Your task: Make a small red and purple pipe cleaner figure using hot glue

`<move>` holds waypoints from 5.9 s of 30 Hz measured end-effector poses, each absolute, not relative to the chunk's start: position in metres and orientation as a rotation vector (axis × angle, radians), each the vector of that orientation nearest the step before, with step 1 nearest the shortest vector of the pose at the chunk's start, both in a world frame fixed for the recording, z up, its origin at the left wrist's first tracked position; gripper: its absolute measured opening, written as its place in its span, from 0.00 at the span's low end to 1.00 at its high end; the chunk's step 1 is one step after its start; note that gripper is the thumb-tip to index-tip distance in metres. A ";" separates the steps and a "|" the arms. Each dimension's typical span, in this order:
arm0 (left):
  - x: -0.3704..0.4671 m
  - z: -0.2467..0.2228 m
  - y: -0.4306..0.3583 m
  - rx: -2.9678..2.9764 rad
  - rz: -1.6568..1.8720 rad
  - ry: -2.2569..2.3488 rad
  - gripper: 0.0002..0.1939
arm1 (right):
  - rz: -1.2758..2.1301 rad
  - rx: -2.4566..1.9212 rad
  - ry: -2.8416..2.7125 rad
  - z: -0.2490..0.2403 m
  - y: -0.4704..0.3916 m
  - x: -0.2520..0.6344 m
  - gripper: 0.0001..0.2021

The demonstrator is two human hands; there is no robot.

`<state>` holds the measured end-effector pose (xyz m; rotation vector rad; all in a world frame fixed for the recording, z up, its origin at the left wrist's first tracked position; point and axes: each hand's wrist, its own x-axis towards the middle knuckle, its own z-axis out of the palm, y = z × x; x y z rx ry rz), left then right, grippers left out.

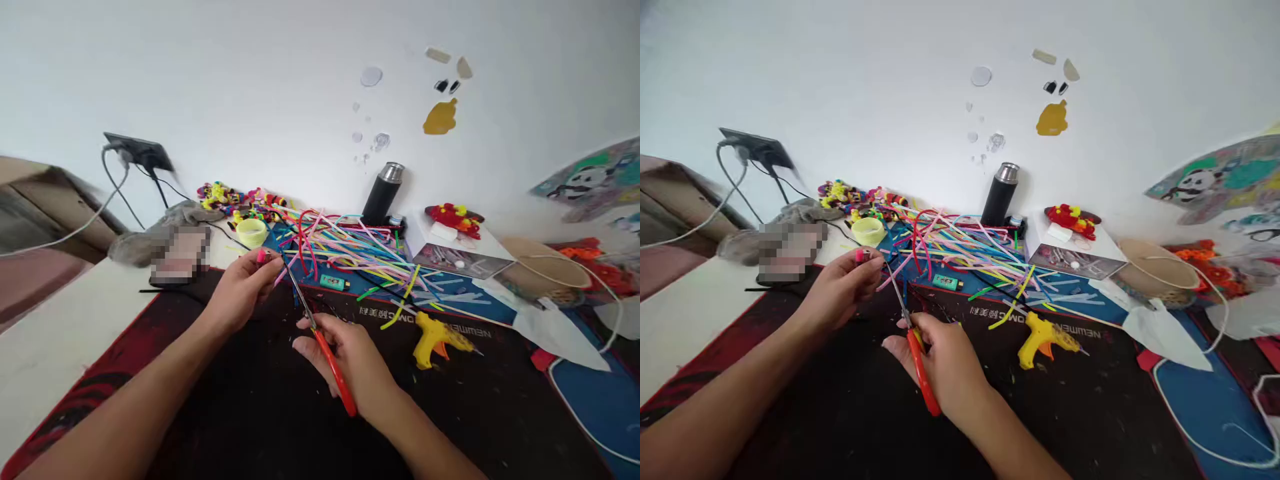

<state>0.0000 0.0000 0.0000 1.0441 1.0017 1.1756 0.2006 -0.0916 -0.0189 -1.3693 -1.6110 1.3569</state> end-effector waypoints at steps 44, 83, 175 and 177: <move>-0.006 0.011 0.000 0.885 1.018 0.937 0.31 | 1.776 -1.288 -1.287 -0.008 -0.091 0.199 0.46; -0.010 0.009 0.002 0.888 1.059 0.917 0.27 | 1.980 -1.037 -1.262 -0.005 -0.097 0.203 0.53; -0.005 0.010 -0.003 1.012 1.006 0.963 0.31 | 1.672 -1.431 -1.453 -0.006 -0.095 0.199 0.33; -0.005 0.010 -0.003 1.014 1.007 0.960 0.31 | 1.688 -1.400 -1.424 -0.007 -0.095 0.198 0.36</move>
